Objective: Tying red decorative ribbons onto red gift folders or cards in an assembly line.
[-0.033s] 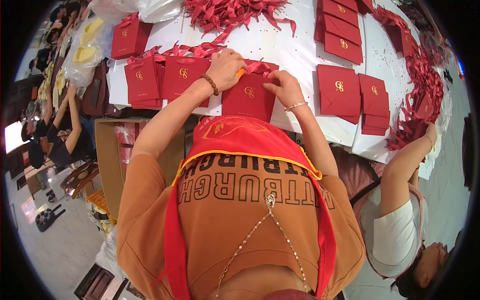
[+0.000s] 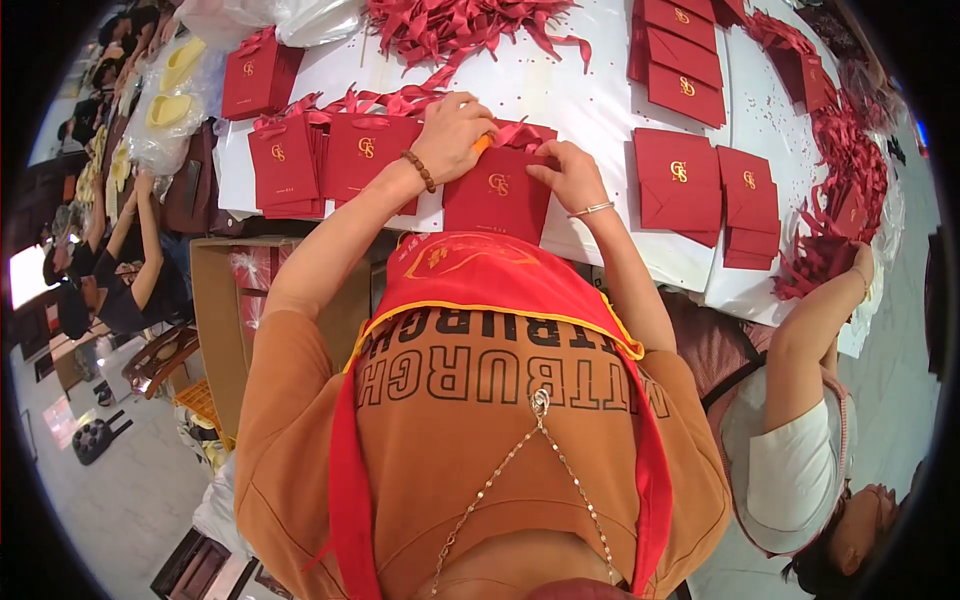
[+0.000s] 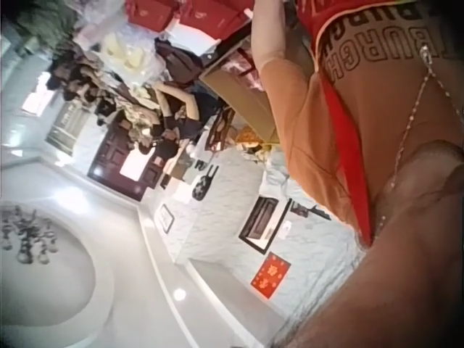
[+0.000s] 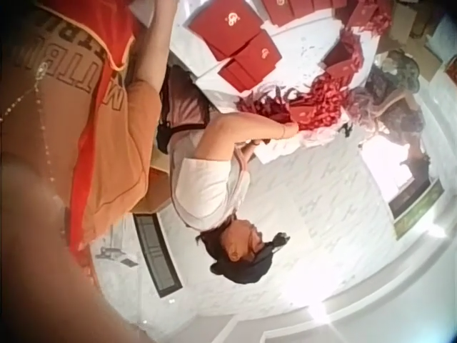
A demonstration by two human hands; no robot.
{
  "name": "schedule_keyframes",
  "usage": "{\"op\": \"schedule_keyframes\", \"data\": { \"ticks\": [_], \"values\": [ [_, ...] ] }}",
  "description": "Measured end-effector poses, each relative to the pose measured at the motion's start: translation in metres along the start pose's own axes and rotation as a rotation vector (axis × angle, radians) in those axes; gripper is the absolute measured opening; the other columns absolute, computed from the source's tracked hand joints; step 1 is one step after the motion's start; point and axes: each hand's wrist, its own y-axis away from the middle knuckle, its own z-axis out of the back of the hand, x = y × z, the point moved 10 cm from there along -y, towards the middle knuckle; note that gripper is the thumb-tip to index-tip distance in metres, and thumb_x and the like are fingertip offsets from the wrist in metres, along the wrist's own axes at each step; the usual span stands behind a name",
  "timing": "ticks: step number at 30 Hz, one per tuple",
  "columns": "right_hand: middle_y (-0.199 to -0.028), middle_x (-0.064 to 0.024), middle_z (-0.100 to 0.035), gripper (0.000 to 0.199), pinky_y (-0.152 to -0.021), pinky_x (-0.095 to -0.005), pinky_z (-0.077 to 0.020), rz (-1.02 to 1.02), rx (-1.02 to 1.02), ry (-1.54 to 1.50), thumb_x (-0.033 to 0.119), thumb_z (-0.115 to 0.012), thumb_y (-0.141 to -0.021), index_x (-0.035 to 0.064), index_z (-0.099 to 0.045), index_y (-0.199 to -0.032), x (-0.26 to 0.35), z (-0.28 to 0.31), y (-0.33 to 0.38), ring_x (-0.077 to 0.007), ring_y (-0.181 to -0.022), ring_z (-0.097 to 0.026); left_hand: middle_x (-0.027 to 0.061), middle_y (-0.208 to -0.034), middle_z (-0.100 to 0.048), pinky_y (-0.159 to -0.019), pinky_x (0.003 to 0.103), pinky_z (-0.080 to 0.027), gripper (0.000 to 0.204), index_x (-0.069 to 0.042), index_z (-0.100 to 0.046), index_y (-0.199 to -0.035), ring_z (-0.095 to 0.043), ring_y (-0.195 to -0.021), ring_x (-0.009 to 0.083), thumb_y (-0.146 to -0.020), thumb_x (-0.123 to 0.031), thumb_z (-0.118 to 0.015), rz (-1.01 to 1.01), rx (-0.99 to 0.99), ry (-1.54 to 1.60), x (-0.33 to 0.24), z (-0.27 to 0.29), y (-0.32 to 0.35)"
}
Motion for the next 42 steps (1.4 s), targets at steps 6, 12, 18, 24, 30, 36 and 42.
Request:
{"op": "schedule_keyframes", "data": {
  "ticks": [6,12,18,24,30,36,42],
  "values": [
    [-0.07,-0.0108,-0.059,0.02,-0.051,-0.0304,-0.0444,-0.137,0.075,-0.258,0.02,-0.062,-0.077,0.0035,-0.062,-0.089,-0.026,-0.012,-0.004,-0.0181,-0.054,-0.056,0.0119,-0.08,-0.059,-0.064,0.031,-0.044,0.021,-0.007,-0.058,-0.102,-0.057,-0.071,0.0253,-0.083,-0.014,-0.052,0.301,0.344,0.697,-0.023,-0.021,-0.007],
    [-0.068,-0.0069,-0.059,0.021,-0.047,-0.0271,-0.0427,-0.199,0.087,-0.385,0.019,-0.059,-0.08,0.0025,-0.062,-0.091,-0.03,-0.017,-0.007,-0.0124,-0.051,-0.053,0.0074,-0.07,-0.056,-0.054,0.024,-0.043,0.02,-0.006,-0.057,-0.104,-0.055,-0.061,0.0114,-0.085,-0.009,-0.049,0.244,0.129,0.657,-0.012,-0.035,0.006],
    [-0.068,-0.0076,-0.059,0.021,-0.047,-0.0262,-0.0425,-0.172,0.071,-0.399,0.019,-0.06,-0.079,0.001,-0.062,-0.091,-0.02,-0.017,-0.016,-0.0121,-0.051,-0.053,0.0061,-0.068,-0.056,-0.049,0.021,-0.043,0.028,-0.002,-0.047,-0.112,-0.054,-0.056,0.0083,-0.084,-0.004,-0.049,0.693,0.252,0.892,0.014,-0.064,0.03],
    [-0.073,-0.0121,-0.061,0.024,-0.057,-0.0292,-0.0458,-0.168,0.043,-0.329,0.018,-0.063,-0.076,0.0024,-0.061,-0.094,-0.025,-0.018,-0.014,-0.0179,-0.06,-0.058,0.0064,-0.067,-0.058,-0.051,0.023,-0.045,0.027,0.0,-0.047,-0.11,-0.055,-0.056,0.0093,-0.083,-0.003,-0.051,0.642,0.106,0.78,0.017,-0.052,0.026],
    [-0.079,-0.0152,-0.062,0.032,-0.066,-0.0338,-0.0457,-0.082,0.065,-0.15,0.019,-0.069,-0.069,0.0038,-0.058,-0.095,-0.017,-0.019,-0.014,-0.0277,-0.073,-0.059,0.0134,-0.077,-0.063,-0.056,0.03,-0.047,0.017,-0.002,-0.059,-0.094,-0.062,-0.062,0.0195,-0.081,-0.012,-0.053,0.594,0.16,0.561,0.01,-0.047,0.027],
    [-0.08,-0.015,-0.062,0.029,-0.066,-0.0334,-0.0459,-0.114,0.05,-0.138,0.019,-0.068,-0.069,0.0036,-0.058,-0.092,-0.016,-0.02,-0.012,-0.0274,-0.074,-0.06,0.0172,-0.076,-0.061,-0.063,0.042,-0.045,0.028,-0.006,-0.061,-0.092,-0.059,-0.071,0.0337,-0.079,-0.03,-0.055,0.53,0.344,0.214,0.004,-0.047,0.026],
    [-0.08,-0.0149,-0.062,0.029,-0.067,-0.0332,-0.0462,-0.086,0.026,-0.141,0.018,-0.068,-0.07,0.0037,-0.058,-0.093,-0.016,-0.019,-0.012,-0.0272,-0.074,-0.059,0.0161,-0.075,-0.062,-0.062,0.042,-0.044,0.028,-0.006,-0.061,-0.088,-0.059,-0.071,0.033,-0.079,-0.032,-0.054,0.544,0.314,0.243,0.004,-0.045,0.025]
  ]
}}
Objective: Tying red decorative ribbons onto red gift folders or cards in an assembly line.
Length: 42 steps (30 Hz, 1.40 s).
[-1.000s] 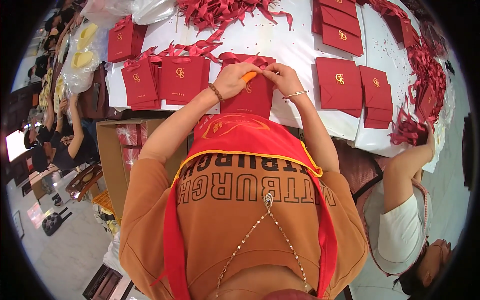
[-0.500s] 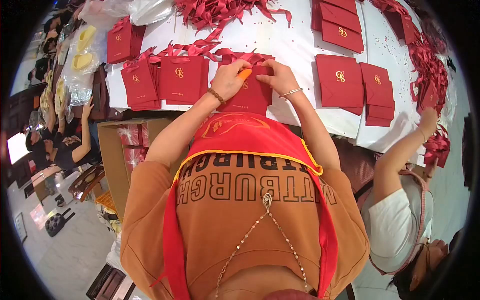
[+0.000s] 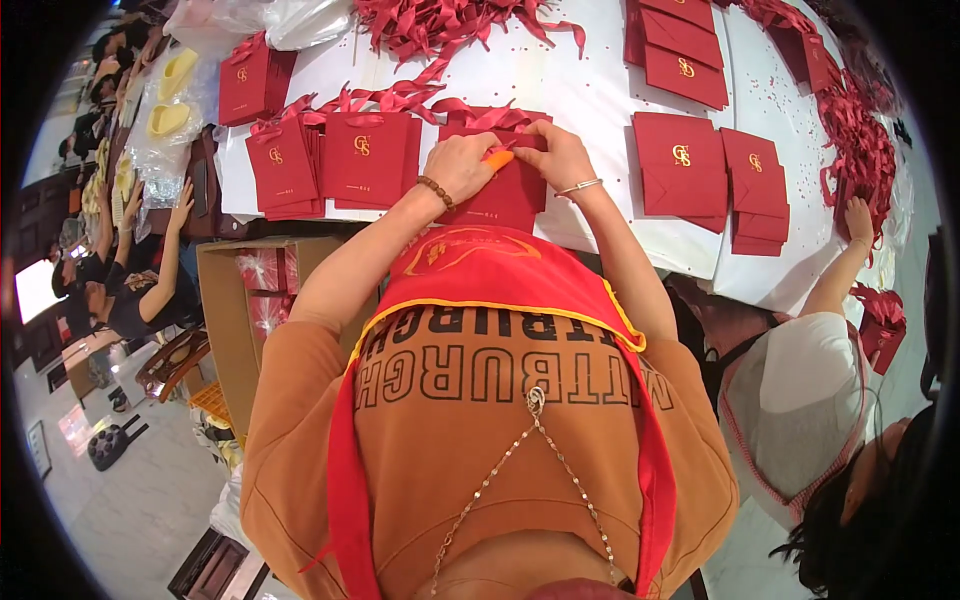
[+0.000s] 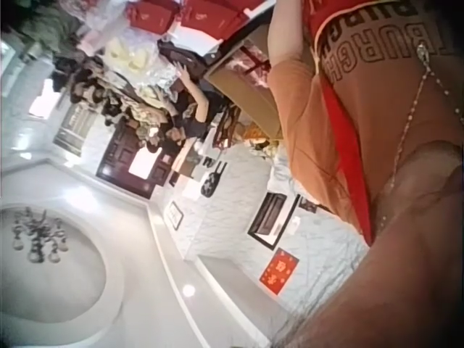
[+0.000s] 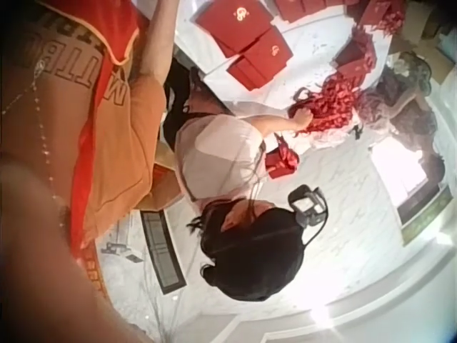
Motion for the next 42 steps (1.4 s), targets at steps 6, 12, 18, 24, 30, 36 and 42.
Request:
{"op": "schedule_keyframes", "data": {
  "ticks": [6,12,18,24,30,36,42],
  "values": [
    [-0.079,-0.016,-0.061,0.027,-0.066,-0.0349,-0.0455,0.035,0.014,0.06,0.019,-0.067,-0.07,0.0033,-0.058,-0.091,0.009,0.003,0.001,-0.0291,-0.075,-0.059,0.0128,-0.072,-0.062,-0.061,0.041,-0.044,0.026,-0.007,-0.061,-0.083,-0.06,-0.071,0.0311,-0.082,-0.03,-0.049,-0.026,-0.015,-0.009,0.0,0.003,-0.001],
    [-0.081,-0.0165,-0.06,0.025,-0.067,-0.0373,-0.0443,0.1,0.062,0.124,0.019,-0.065,-0.072,0.0036,-0.055,-0.09,0.018,-0.001,0.002,-0.0318,-0.076,-0.057,0.0141,-0.07,-0.061,-0.062,0.044,-0.044,0.024,-0.005,-0.061,-0.077,-0.059,-0.07,0.0325,-0.078,-0.026,-0.048,0.016,0.109,-0.013,0.002,-0.005,-0.004],
    [-0.081,-0.0161,-0.06,0.025,-0.067,-0.0375,-0.044,0.108,0.089,0.127,0.021,-0.063,-0.074,0.0037,-0.056,-0.09,0.021,-0.003,0.003,-0.0315,-0.076,-0.058,0.011,-0.067,-0.062,-0.061,0.037,-0.044,0.028,-0.003,-0.06,-0.073,-0.06,-0.068,0.0264,-0.079,-0.027,-0.047,-0.003,0.115,0.019,0.011,-0.015,-0.009],
    [-0.075,-0.0136,-0.061,0.027,-0.064,-0.0353,-0.0445,0.036,0.038,-0.031,0.031,-0.058,-0.078,0.0047,-0.059,-0.083,0.012,-0.009,-0.001,-0.029,-0.072,-0.059,0.013,-0.067,-0.061,-0.059,0.033,-0.044,0.027,0.0,-0.059,-0.074,-0.061,-0.064,0.0241,-0.079,-0.025,-0.049,0.039,0.185,0.143,0.013,-0.022,-0.009],
    [-0.077,-0.0108,-0.062,0.026,-0.065,-0.0355,-0.0442,-0.05,0.009,0.066,0.033,-0.057,-0.078,0.0082,-0.06,-0.085,0.007,-0.009,-0.002,-0.0284,-0.074,-0.059,0.0124,-0.066,-0.059,-0.057,0.034,-0.044,0.019,-0.002,-0.057,-0.083,-0.059,-0.062,0.0229,-0.08,-0.02,-0.054,0.018,-0.066,0.073,0.013,-0.003,-0.001],
    [-0.077,-0.0106,-0.061,0.026,-0.065,-0.0346,-0.0437,-0.061,0.03,-0.004,0.033,-0.058,-0.077,0.0087,-0.06,-0.086,0.003,-0.01,-0.002,-0.0274,-0.074,-0.058,0.0154,-0.086,-0.058,-0.066,0.037,-0.046,0.023,-0.005,-0.054,-0.092,-0.059,-0.078,0.0299,-0.071,-0.009,-0.063,-0.074,-0.214,0.311,0.006,0.006,0.005],
    [-0.073,-0.0093,-0.06,0.026,-0.062,-0.0304,-0.0428,-0.112,0.079,-0.128,0.032,-0.059,-0.078,0.0068,-0.06,-0.085,-0.005,-0.013,-0.003,-0.02,-0.068,-0.057,0.013,-0.088,-0.057,-0.067,0.035,-0.045,0.013,-0.004,-0.056,-0.088,-0.058,-0.081,0.0288,-0.075,-0.008,-0.058,-0.149,-0.273,0.214,-0.002,0.016,0.006]
  ]
}}
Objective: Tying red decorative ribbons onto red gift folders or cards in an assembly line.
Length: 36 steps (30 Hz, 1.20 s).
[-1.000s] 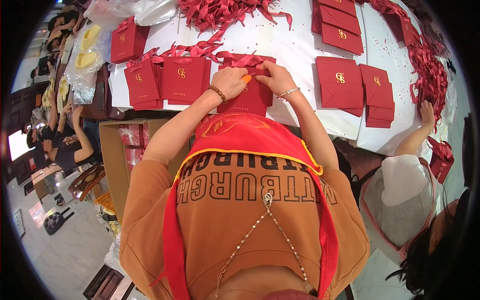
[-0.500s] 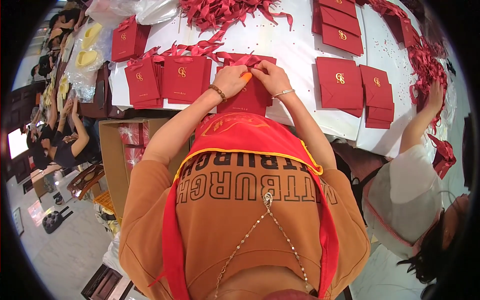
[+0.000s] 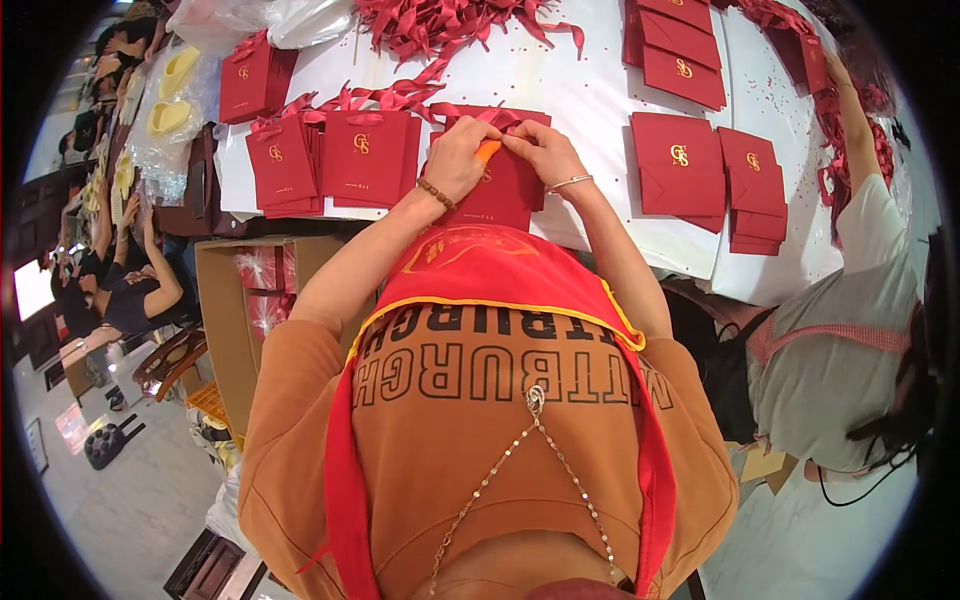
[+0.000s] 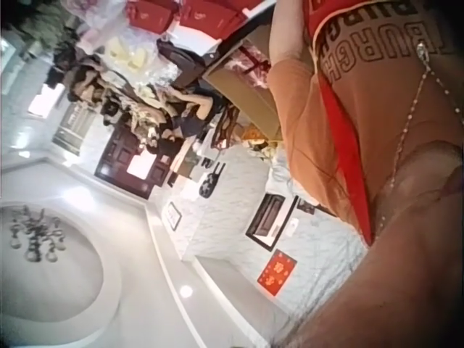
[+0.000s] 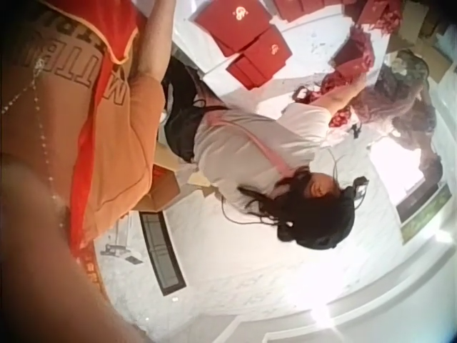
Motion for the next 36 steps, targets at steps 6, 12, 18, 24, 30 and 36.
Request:
{"op": "schedule_keyframes", "data": {
  "ticks": [6,12,18,24,30,36],
  "values": [
    [-0.08,-0.0095,-0.062,0.031,-0.067,-0.0288,-0.0448,0.01,0.067,-0.078,0.027,-0.067,-0.072,0.0055,-0.06,-0.093,-0.002,-0.003,0.004,-0.0204,-0.072,-0.059,0.0131,-0.081,-0.06,-0.064,0.03,-0.046,0.012,-0.003,-0.058,-0.088,-0.06,-0.075,0.0231,-0.077,-0.009,-0.057,0.004,-0.082,0.112,0.005,0.014,-0.002],
    [-0.097,-0.0131,-0.061,0.04,-0.076,-0.0316,-0.0449,0.072,0.043,0.127,0.019,-0.068,-0.068,0.0078,-0.059,-0.106,0.008,-0.002,0.004,-0.0261,-0.088,-0.059,0.0139,-0.069,-0.061,-0.056,0.031,-0.046,0.009,-0.001,-0.057,-0.084,-0.061,-0.061,0.0225,-0.078,-0.008,-0.055,0.114,0.086,0.151,0.017,-0.013,0.003],
    [-0.1,-0.0141,-0.06,0.036,-0.08,-0.0316,-0.0439,0.074,0.079,0.079,0.018,-0.065,-0.071,0.0073,-0.06,-0.105,0.004,-0.004,-0.001,-0.0267,-0.092,-0.057,0.0143,-0.07,-0.06,-0.056,0.033,-0.046,0.01,-0.001,-0.056,-0.084,-0.06,-0.064,0.0248,-0.078,-0.009,-0.055,0.013,0.054,0.053,0.005,-0.014,0.002],
    [-0.097,-0.0144,-0.061,0.034,-0.078,-0.0328,-0.0448,0.112,0.061,0.076,0.019,-0.064,-0.072,0.0069,-0.06,-0.103,0.003,-0.005,-0.003,-0.0276,-0.089,-0.058,0.0152,-0.073,-0.061,-0.06,0.037,-0.046,0.01,-0.002,-0.056,-0.084,-0.06,-0.07,0.0295,-0.077,-0.009,-0.055,0.021,0.026,-0.006,0.007,-0.015,0.002],
    [-0.089,-0.0149,-0.062,0.03,-0.074,-0.0349,-0.046,0.086,0.044,0.13,0.019,-0.063,-0.072,0.0079,-0.061,-0.099,0.008,-0.001,0.002,-0.0294,-0.084,-0.059,0.0167,-0.076,-0.06,-0.061,0.038,-0.046,0.009,-0.002,-0.056,-0.083,-0.059,-0.07,0.0316,-0.077,-0.008,-0.053,0.011,0.085,-0.022,0.001,-0.018,-0.003],
    [-0.089,-0.0156,-0.062,0.03,-0.075,-0.0355,-0.0459,0.075,-0.013,0.174,0.016,-0.062,-0.071,0.0075,-0.061,-0.1,0.007,0.001,0.006,-0.03,-0.084,-0.059,0.0179,-0.073,-0.058,-0.058,0.043,-0.045,0.007,-0.002,-0.051,-0.079,-0.057,-0.066,0.0353,-0.072,-0.004,-0.051,-0.103,0.1,-0.288,-0.021,-0.03,-0.002]
  ]
}}
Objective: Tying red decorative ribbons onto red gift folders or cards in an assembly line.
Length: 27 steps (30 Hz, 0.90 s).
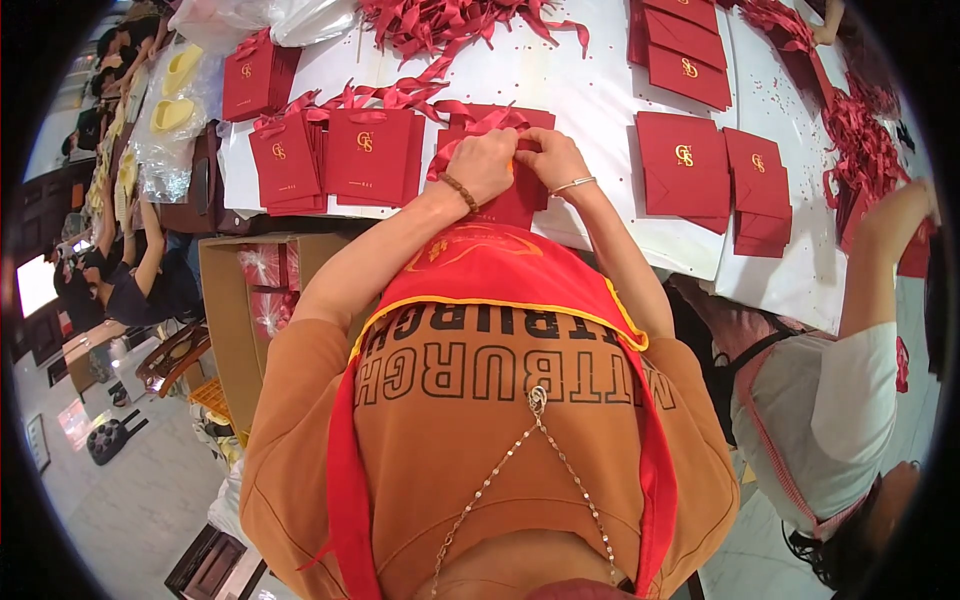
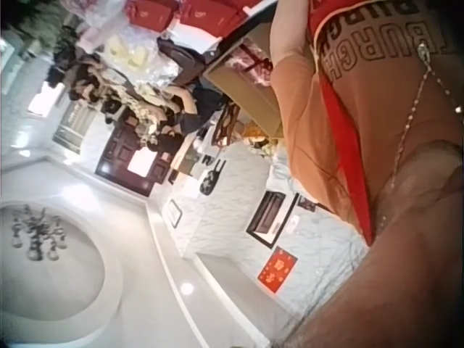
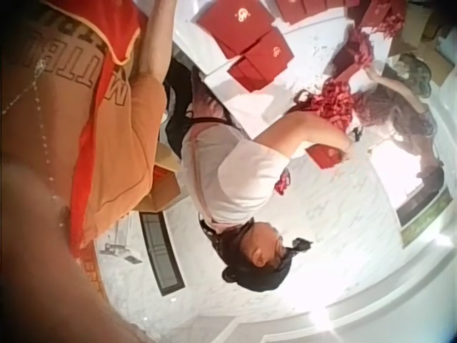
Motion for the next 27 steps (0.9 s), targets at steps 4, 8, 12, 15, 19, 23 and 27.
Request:
{"op": "schedule_keyframes", "data": {
  "ticks": [4,8,12,15,19,23,27],
  "values": [
    [-0.09,-0.0164,-0.062,0.03,-0.075,-0.0347,-0.0459,-0.047,-0.001,-0.085,0.014,-0.062,-0.071,0.0073,-0.061,-0.1,0.002,0.003,0.008,-0.0304,-0.084,-0.059,0.0181,-0.07,-0.057,-0.056,0.044,-0.045,0.008,-0.002,-0.049,-0.077,-0.057,-0.064,0.0363,-0.069,-0.003,-0.05,-0.018,0.035,-0.053,-0.004,0.003,-0.001],
    [-0.09,-0.017,-0.062,0.03,-0.074,-0.0331,-0.0461,-0.043,-0.029,-0.064,0.013,-0.062,-0.071,0.0056,-0.061,-0.1,0.001,0.005,0.009,-0.029,-0.083,-0.06,0.0185,-0.07,-0.057,-0.057,0.044,-0.045,0.008,-0.001,-0.049,-0.077,-0.057,-0.065,0.0357,-0.07,-0.003,-0.05,-0.039,0.065,-0.029,-0.005,-0.002,-0.004],
    [-0.09,-0.0169,-0.062,0.03,-0.074,-0.0324,-0.046,-0.033,-0.015,-0.126,0.013,-0.061,-0.072,0.0046,-0.061,-0.101,-0.004,0.001,0.008,-0.0276,-0.082,-0.061,0.0189,-0.066,-0.057,-0.057,0.044,-0.045,0.007,0.0,-0.049,-0.077,-0.058,-0.067,0.035,-0.071,-0.003,-0.05,0.082,0.06,0.189,0.02,-0.007,-0.006],
    [-0.09,-0.0165,-0.062,0.03,-0.074,-0.0324,-0.046,-0.052,-0.004,-0.154,0.012,-0.061,-0.073,0.0044,-0.06,-0.102,-0.008,0.0,0.006,-0.0272,-0.082,-0.061,0.0181,-0.067,-0.058,-0.059,0.043,-0.045,0.007,-0.001,-0.052,-0.078,-0.058,-0.068,0.0341,-0.072,-0.004,-0.051,0.131,0.035,0.267,0.024,-0.008,-0.006],
    [-0.087,-0.015,-0.063,0.031,-0.071,-0.0308,-0.0461,-0.031,0.009,-0.168,0.012,-0.061,-0.073,0.0048,-0.06,-0.103,-0.01,-0.001,0.007,-0.0235,-0.078,-0.061,0.0183,-0.07,-0.059,-0.057,0.041,-0.046,0.007,-0.002,-0.055,-0.076,-0.058,-0.067,0.0334,-0.071,-0.005,-0.053,0.034,0.035,0.002,0.002,-0.008,-0.001],
    [-0.082,-0.0103,-0.063,0.032,-0.065,-0.0277,-0.0465,-0.093,0.084,-0.433,0.01,-0.062,-0.073,0.0021,-0.06,-0.103,-0.034,-0.016,0.0,-0.0146,-0.071,-0.059,0.0195,-0.07,-0.059,-0.054,0.038,-0.046,0.006,-0.001,-0.057,-0.074,-0.058,-0.062,0.0339,-0.071,-0.006,-0.055,-0.02,-0.028,0.086,0.007,-0.005,-0.003],
    [-0.082,-0.008,-0.063,0.031,-0.062,-0.0257,-0.0471,-0.162,0.139,-0.481,0.007,-0.063,-0.073,0.0004,-0.059,-0.104,-0.033,-0.016,0.0,-0.0114,-0.07,-0.058,0.0184,-0.071,-0.06,-0.055,0.039,-0.045,0.006,-0.001,-0.056,-0.074,-0.058,-0.064,0.0341,-0.071,-0.005,-0.054,0.241,0.062,0.469,0.037,-0.018,0.0]
  ]
}}
